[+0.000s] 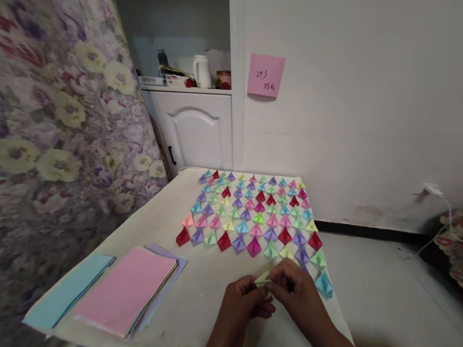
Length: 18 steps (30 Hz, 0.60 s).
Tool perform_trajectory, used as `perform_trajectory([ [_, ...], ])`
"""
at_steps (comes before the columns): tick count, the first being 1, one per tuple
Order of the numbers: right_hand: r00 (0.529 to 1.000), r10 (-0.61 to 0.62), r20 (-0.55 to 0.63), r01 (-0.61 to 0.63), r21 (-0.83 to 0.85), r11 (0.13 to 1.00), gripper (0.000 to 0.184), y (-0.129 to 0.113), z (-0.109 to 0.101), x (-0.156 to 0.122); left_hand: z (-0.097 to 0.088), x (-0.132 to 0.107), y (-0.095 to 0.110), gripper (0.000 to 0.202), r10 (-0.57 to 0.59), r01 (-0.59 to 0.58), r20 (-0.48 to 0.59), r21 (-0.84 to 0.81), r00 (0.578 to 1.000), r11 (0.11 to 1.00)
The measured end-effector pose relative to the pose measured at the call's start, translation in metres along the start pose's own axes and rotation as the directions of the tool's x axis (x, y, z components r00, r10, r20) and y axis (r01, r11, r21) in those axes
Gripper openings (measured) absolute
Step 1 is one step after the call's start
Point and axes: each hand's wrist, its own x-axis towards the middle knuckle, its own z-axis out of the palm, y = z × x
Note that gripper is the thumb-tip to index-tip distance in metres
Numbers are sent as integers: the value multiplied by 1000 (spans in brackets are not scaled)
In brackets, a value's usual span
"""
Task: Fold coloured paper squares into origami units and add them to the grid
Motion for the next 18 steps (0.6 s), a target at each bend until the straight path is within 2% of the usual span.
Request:
perform_trajectory([
  [5, 991, -127, 43, 129, -58, 990, 11, -1, -1, -3, -2, -2, 5, 15, -33, 34, 14, -4, 999, 999],
  [12, 968, -246, 49, 250, -104, 963, 19, 3, 1, -4, -5, -4, 6, 26, 34, -35, 44, 9, 998, 999],
  [18, 939, -339, 58, 343, -229, 911, 20, 8, 5, -7, -7, -5, 4, 25, 61, -61, 68, 1, 996, 998],
])
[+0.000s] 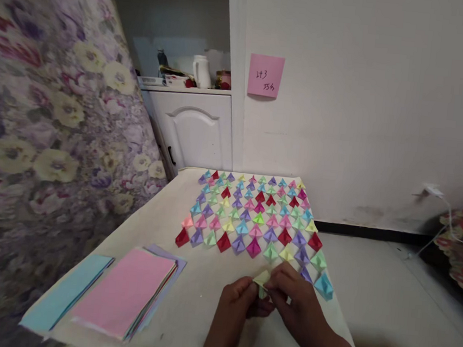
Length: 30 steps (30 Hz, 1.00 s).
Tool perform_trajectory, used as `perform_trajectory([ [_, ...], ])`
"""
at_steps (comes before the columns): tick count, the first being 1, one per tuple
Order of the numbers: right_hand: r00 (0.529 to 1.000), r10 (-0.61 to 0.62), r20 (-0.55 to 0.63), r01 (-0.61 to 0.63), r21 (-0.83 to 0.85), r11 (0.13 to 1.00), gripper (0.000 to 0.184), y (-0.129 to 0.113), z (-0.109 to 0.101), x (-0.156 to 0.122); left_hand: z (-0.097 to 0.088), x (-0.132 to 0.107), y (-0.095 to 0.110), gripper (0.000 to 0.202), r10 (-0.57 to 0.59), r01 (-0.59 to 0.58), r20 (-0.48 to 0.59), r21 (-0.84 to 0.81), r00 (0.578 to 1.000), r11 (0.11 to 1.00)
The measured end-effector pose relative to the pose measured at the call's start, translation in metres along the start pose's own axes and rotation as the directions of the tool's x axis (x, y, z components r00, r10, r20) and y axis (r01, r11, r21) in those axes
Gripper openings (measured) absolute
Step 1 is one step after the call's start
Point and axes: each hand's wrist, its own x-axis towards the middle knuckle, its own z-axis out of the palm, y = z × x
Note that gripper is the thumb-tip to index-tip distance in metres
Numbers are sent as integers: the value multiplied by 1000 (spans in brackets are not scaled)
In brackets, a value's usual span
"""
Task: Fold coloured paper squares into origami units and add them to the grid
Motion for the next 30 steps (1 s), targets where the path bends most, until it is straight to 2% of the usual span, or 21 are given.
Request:
perform_trajectory([
  [6, 996, -81, 29, 84, -118, 989, 18, -3, 5, -5, 1, 0, -1, 22, 11, -16, -47, -102, 999, 995],
  [10, 992, -99, 78, 107, -110, 988, 28, -7, 5, -4, 1, 0, 0, 17, 12, -26, -83, -169, 996, 985],
  [13, 993, -100, 67, 110, -151, 982, 33, -6, 7, -5, 0, -1, 2, 18, 41, -60, -97, -210, 994, 976],
  [19, 995, -78, 58, 89, -223, 971, 39, -1, 14, -11, -2, 0, 5, 24, 75, -91, -107, -151, 991, 984],
  [22, 998, -51, 32, 54, -82, 995, 36, -1, 12, -9, -3, 1, 5, 25, 68, -82, -126, -109, 990, 991],
  [24, 999, 37, -22, -35, 78, 996, 30, -2, 7, -6, -3, 2, 5, 26, 59, -70, -135, -78, 989, 994],
  [27, 965, 259, -48, -237, 276, 932, 20, -1, 0, 1, -2, 4, 4, 27, 47, -52, -152, -24, 987, 998],
  [30, 919, 394, 20, -367, 408, 836, 18, 2, -3, 6, 1, 5, 0, 28, 17, -16, -124, 9, 992, 1000],
])
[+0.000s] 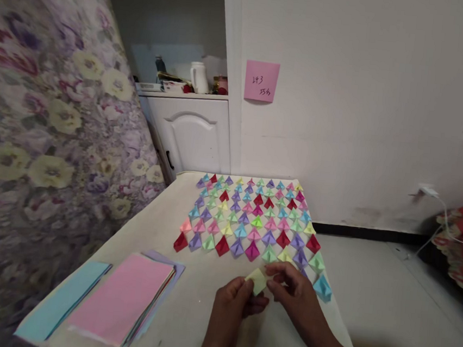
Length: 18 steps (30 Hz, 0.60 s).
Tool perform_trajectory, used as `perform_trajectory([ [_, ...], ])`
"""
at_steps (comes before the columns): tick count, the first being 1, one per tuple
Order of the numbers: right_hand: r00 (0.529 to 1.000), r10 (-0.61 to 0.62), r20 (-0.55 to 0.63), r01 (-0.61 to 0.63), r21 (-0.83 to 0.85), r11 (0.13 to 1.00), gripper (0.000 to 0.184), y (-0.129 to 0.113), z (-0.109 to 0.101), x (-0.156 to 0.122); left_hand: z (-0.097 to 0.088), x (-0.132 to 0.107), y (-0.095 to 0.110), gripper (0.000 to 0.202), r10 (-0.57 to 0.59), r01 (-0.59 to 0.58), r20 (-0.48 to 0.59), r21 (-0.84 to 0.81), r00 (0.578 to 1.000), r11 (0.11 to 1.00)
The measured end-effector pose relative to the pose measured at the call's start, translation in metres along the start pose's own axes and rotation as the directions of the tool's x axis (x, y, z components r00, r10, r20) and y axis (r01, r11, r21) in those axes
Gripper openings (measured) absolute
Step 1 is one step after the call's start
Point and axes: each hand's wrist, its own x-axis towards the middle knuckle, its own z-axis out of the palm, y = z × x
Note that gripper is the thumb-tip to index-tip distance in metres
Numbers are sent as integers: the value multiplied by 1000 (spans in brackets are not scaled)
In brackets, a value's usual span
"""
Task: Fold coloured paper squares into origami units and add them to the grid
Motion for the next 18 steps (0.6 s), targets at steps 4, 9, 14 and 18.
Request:
perform_trajectory([
  [4, 999, 33, 29, -35, 66, 997, 13, 1, 0, 2, 3, 0, -6, 25, -5, 4, 46, 31, 999, 999],
  [9, 999, -12, 37, 13, -19, 1000, 11, 0, 0, 1, 2, 0, -8, 21, 6, -7, 59, 29, 998, 1000],
  [14, 999, -18, 44, 22, -81, 996, 18, -2, -1, 1, 0, 0, -6, 22, 13, -13, 58, 10, 998, 1000],
  [18, 996, -66, 52, 72, -124, 990, 21, -3, 0, 1, -1, 1, -6, 20, 30, -31, 54, 20, 998, 999],
])
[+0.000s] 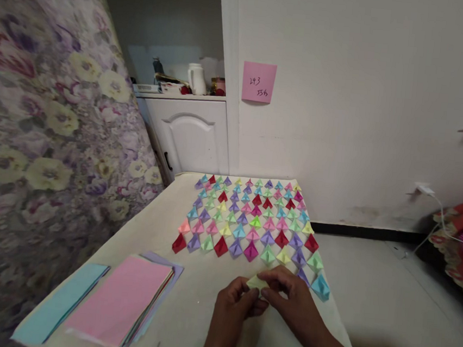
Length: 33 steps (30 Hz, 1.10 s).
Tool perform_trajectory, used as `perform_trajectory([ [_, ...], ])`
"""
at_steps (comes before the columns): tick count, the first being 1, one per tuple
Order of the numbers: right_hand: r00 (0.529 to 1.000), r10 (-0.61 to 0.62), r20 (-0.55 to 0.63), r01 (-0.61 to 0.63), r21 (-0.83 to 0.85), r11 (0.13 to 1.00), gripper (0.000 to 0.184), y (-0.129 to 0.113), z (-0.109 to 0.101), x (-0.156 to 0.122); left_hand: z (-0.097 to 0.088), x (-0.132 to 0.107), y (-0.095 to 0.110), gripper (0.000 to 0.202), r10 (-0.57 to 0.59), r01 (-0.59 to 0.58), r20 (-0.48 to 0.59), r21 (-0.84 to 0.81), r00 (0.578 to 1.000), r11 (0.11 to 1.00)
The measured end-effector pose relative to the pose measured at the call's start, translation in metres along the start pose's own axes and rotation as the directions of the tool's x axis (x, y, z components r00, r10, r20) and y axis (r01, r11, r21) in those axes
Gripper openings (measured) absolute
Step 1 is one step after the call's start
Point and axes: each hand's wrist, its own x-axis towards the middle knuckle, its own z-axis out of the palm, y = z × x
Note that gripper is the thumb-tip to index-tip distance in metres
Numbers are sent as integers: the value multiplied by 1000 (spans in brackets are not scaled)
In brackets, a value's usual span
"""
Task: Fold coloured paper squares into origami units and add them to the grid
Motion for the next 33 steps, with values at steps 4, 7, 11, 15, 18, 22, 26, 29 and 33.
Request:
perform_trajectory([
  [4, 1000, 24, 16, -23, -33, 999, 19, 0, 1, 0, -1, -1, -1, 18, 20, -20, -5, 23, 1000, 1000],
  [7, 999, 41, 23, -40, -53, 998, 17, 0, 1, -1, -1, -2, -1, 13, 63, -63, 14, 39, 998, 997],
  [11, 999, 43, 3, -43, -90, 995, 15, 0, 2, -2, 2, -3, 1, 12, 119, -119, -6, 17, 993, 993],
  [15, 998, 61, -6, -61, -103, 993, 13, -1, 4, -3, 5, -6, 5, 28, 140, -139, -54, 27, 989, 990],
  [18, 997, 78, -8, -79, -95, 992, 12, -1, 4, -4, 7, -8, 8, 23, 134, -131, -37, 76, 990, 989],
  [22, 990, 142, -8, -142, -16, 990, 10, 2, 5, -3, 5, -8, 8, 15, 152, -148, -26, 108, 988, 983],
  [26, 978, 207, 8, -205, 171, 964, 11, 7, 8, -3, 4, -5, 7, 16, 157, -154, -18, 88, 988, 984],
  [29, 971, 238, -9, -227, 276, 934, 13, 12, 10, -2, 5, -5, 8, 17, 148, -146, -24, 81, 989, 986],
  [33, 966, 251, -62, -224, 286, 932, 14, 14, 12, -3, 6, -5, 8, 16, 132, -128, -45, 87, 990, 988],
])
